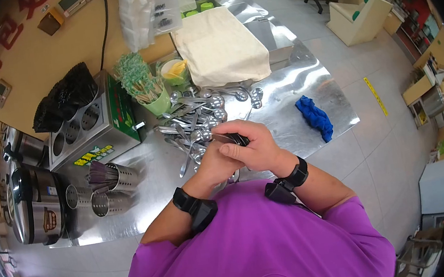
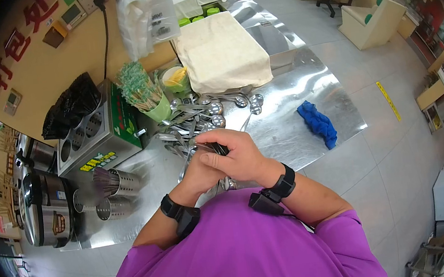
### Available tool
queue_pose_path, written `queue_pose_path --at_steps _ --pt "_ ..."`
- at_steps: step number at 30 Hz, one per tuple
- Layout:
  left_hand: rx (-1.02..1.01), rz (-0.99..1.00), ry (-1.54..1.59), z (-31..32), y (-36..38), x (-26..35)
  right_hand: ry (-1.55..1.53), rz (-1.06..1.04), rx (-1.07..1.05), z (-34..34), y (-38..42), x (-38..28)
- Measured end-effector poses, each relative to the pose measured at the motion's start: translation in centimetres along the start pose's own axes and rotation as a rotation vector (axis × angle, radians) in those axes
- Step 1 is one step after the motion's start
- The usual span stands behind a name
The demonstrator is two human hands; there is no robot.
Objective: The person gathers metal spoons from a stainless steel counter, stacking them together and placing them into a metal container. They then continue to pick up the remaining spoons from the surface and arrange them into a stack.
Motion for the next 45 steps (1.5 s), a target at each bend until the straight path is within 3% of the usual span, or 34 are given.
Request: queue_pose_path --at_steps 5,9,11,16,19,20,22,24,27,28,31,32,35,36,39,40,45 --pt "-0.085 -0.042 0.147 -0.5 -0.7 1.5 -0.028 -0.166 0.032 -1.0 -1.0 -3.6" --pt "-0.141 -0.256 0.444 -0.4 -2.0 3.0 0.121 -0.385 0.018 -2.6 -3.2 -6.1" --pt "-0.078 -0.253 0.506 0.2 -2.3 3.4 0.132 -0.334 -0.071 -3.8 -3.6 -5.3" --pt "-0.02 -0.188 0.454 0.8 -1.7 3.2 0.083 -0.177 -0.042 -3.1 -2.5 -3.6" --pt "0.033 -0.25 0.407 0.6 -1.2 2.0 -0.597 0.174 0.046 -2.1 -2.4 -1.7" --pt "0.174 -0.149 0.387 0.3 -1.2 1.7 -1.053 0.198 0.094 -1.1 -1.8 -1.0" --pt "0.394 -0.07 0.459 -0.1 -1.9 3.1 -0.744 0.222 -0.017 0.5 -0.7 0.3" --pt "0.559 0.004 0.457 -1.3 -3.2 0.6 -0.556 0.311 -0.099 1.7 0.0 2.0" --pt "0.488 -0.112 0.409 -1.0 -4.2 -0.7 -0.674 0.676 -0.159 2.3 0.4 4.8" --pt "0.359 -0.093 0.363 -1.4 -4.3 -1.6 -0.733 0.72 -0.044 2.3 0.6 3.9" --pt "0.061 -0.215 0.255 -4.2 -4.4 -3.3 -0.839 0.881 -0.05 0.9 2.3 4.6" --pt "0.062 -0.201 -0.059 -6.4 -4.1 -7.2 -0.866 0.895 0.015 0.9 3.2 4.8" --pt "0.12 -0.06 -0.898 -8.8 -1.7 -7.1 -1.091 0.942 0.103 0.4 5.8 6.4" --pt "-0.095 -0.203 -0.996 -10.5 -1.0 -9.8 -1.184 0.941 0.071 0.2 6.6 7.6" --pt "-0.284 -0.195 -1.445 -8.2 2.2 -10.7 -1.324 0.885 0.043 0.4 7.5 8.9" --pt "-0.286 -0.271 -1.403 -7.5 2.2 -10.4 -1.313 0.892 0.041 0.4 7.6 8.9" --pt "-0.369 -0.034 -1.542 -7.9 2.6 -12.4 -1.246 0.92 0.015 0.5 7.1 8.6"
Point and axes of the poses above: each hand's wrist, its own y-axis away from the middle knuckle, its own z-axis out of the palm, x = y × z, the point moved 1 cm from there along -y, towards the middle knuckle, and after that the axes turned 12 degrees about z, right-handed, at the moved point
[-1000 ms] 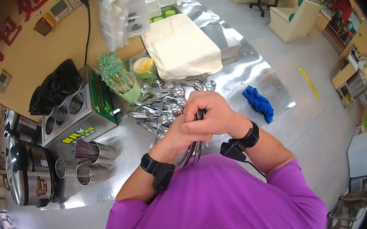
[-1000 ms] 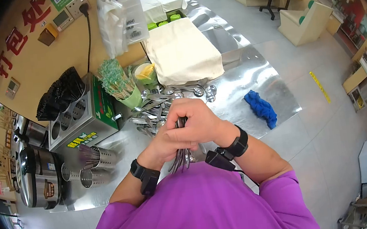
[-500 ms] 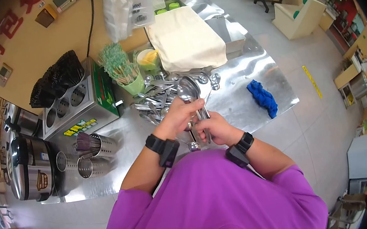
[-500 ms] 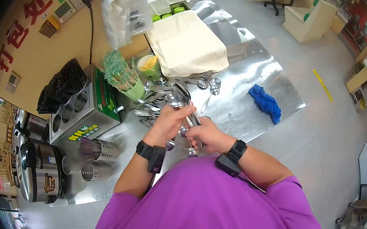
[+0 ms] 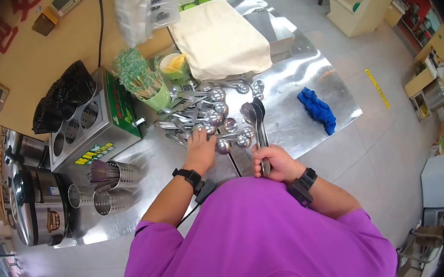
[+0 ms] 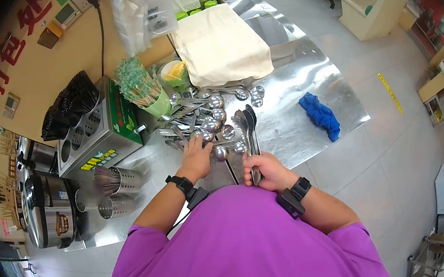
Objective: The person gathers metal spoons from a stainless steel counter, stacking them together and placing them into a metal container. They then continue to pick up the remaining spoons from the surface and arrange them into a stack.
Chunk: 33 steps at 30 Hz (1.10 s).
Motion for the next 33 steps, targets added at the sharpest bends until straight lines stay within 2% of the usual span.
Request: queue_pose_path --at_steps 4,10,13,16,19,22,24,26,27,30,31,33 --pt "0.082 0.08 -0.109 -0.1 1.3 1.2 -0.044 0.014 0.023 -0.7 0.0 -0.1" --pt "0.088 0.123 0.013 1.1 1.7 0.1 -0.044 0.024 0.05 -0.4 -0.1 -0.1" --pt "0.207 0.114 0.069 -0.1 1.4 -0.8 -0.026 0.026 0.03 -0.8 -0.6 -0.2" --pt "0.311 0.021 0.154 -2.0 0.1 -1.7 -0.029 0.033 0.021 -0.7 -0.8 -0.4" --pt "0.508 -0.044 0.299 -4.8 -0.7 -2.8 -0.012 0.038 0.035 -0.2 -0.7 -0.5" --pt "0.588 -0.221 0.401 -9.1 -0.6 -3.0 0.03 0.017 0.069 0.5 -0.3 -0.8" --pt "0.709 -0.337 0.871 -11.4 -0.3 -3.2 0.053 -0.005 0.099 1.0 0.1 -1.0" --pt "0.843 -0.428 1.368 -12.2 0.2 -3.9 0.265 -0.11 0.138 1.1 0.5 -2.0" --pt "0.841 -0.453 1.55 -13.9 0.6 -3.3 0.37 -0.164 0.157 1.4 0.5 -2.5" --pt "0.732 -0.329 1.991 -15.3 1.8 -2.4 0.536 -0.446 0.219 3.1 0.3 -4.0" --pt "0.68 -0.256 2.127 -14.6 2.0 -2.6 0.524 -0.52 0.158 3.4 0.2 -4.5" --pt "0.694 -0.239 2.212 -14.3 1.8 -0.8 0.561 -0.484 0.157 4.9 0.8 -5.4"
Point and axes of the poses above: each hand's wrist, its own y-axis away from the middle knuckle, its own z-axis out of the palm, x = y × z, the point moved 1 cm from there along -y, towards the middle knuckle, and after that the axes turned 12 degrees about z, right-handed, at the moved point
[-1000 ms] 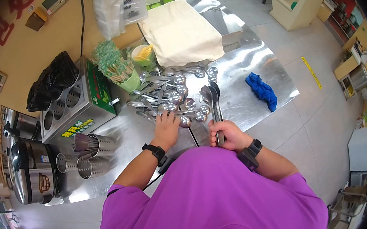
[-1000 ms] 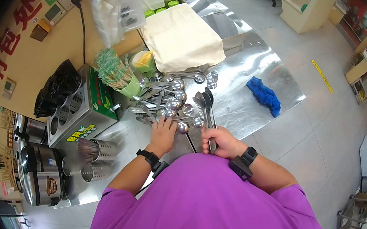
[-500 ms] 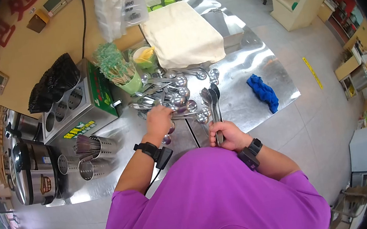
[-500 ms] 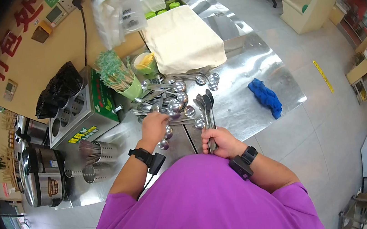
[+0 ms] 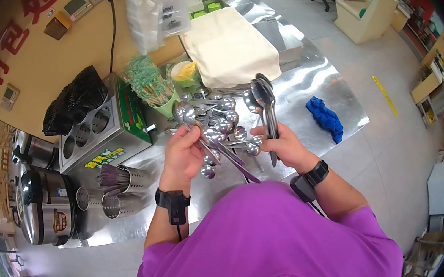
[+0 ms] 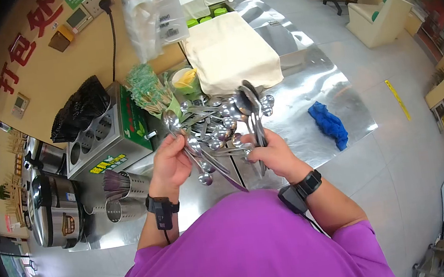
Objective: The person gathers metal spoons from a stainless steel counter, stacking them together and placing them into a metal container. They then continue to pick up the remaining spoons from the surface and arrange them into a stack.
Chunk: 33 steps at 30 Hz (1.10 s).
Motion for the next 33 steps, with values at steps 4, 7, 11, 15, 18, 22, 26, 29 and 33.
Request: queue_pose_path --at_steps 4,7,11,15,18,22,26,29,33 --pt "0.058 -0.04 0.085 1.4 0.6 -2.4 -0.142 0.227 -0.295 0.9 -0.1 0.9" --pt "0.1 -0.062 0.004 1.3 1.0 -3.5 -0.256 0.415 -0.39 2.2 1.0 1.6" --pt "0.101 -0.108 -0.1 0.9 1.8 -4.7 -0.281 0.449 -0.353 3.0 2.1 2.0" --pt "0.087 -0.181 -0.162 0.7 3.0 -5.9 -0.238 0.362 -0.318 2.9 2.4 1.9" --pt "0.017 -0.179 -0.171 1.3 3.5 -6.6 -0.249 0.301 -0.279 3.3 2.5 1.8" --pt "-0.039 -0.262 -0.225 2.4 4.4 -7.4 -0.204 0.153 -0.18 3.4 2.0 2.5" --pt "0.041 -0.304 -0.204 1.4 4.4 -8.6 -0.161 0.167 -0.157 3.3 2.0 2.6" --pt "0.036 -0.276 -0.171 1.1 4.1 -8.5 -0.162 0.155 -0.14 3.4 2.2 2.3" --pt "0.101 -0.217 -0.162 2.2 4.0 -7.7 -0.12 0.106 -0.085 3.3 2.4 2.4"
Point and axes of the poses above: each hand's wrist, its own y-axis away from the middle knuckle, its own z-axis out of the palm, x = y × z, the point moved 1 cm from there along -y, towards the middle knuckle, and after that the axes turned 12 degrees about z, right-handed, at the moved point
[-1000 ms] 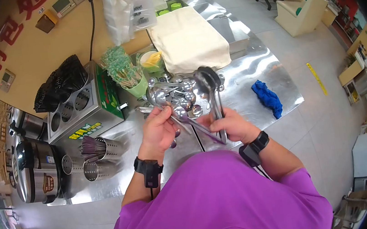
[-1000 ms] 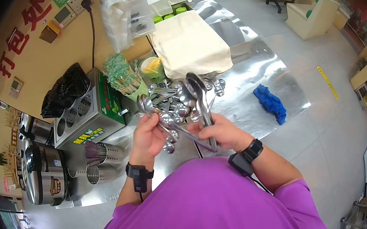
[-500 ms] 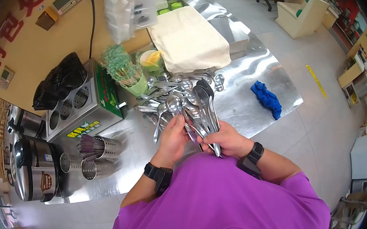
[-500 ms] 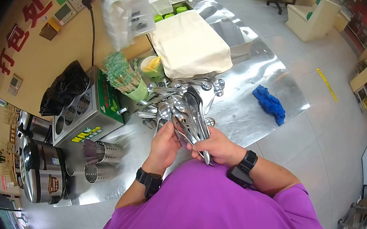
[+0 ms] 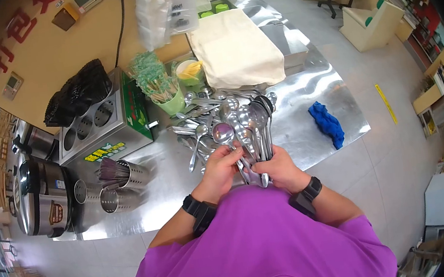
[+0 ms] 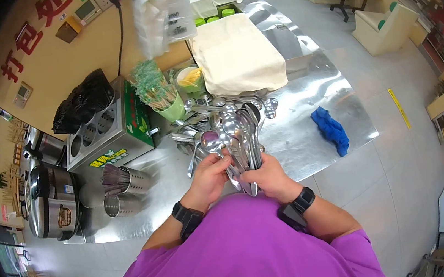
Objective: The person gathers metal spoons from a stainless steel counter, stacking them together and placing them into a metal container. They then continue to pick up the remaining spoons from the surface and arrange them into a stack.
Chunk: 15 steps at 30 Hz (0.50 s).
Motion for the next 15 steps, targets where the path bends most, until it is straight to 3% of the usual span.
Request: queue_pose_path --at_steps 6,12,15 --pt "-0.029 0.14 -0.025 -0.6 -0.6 -0.8 -0.018 0.041 0.021 -0.2 0.6 -0.1" --pt "0.174 0.162 -0.002 -0.9 -1.1 -0.4 0.058 0.131 0.097 -0.6 0.8 0.2" --pt "0.14 0.238 -0.092 -1.3 -1.8 -0.3 0.052 0.157 0.119 -0.7 0.8 0.6"
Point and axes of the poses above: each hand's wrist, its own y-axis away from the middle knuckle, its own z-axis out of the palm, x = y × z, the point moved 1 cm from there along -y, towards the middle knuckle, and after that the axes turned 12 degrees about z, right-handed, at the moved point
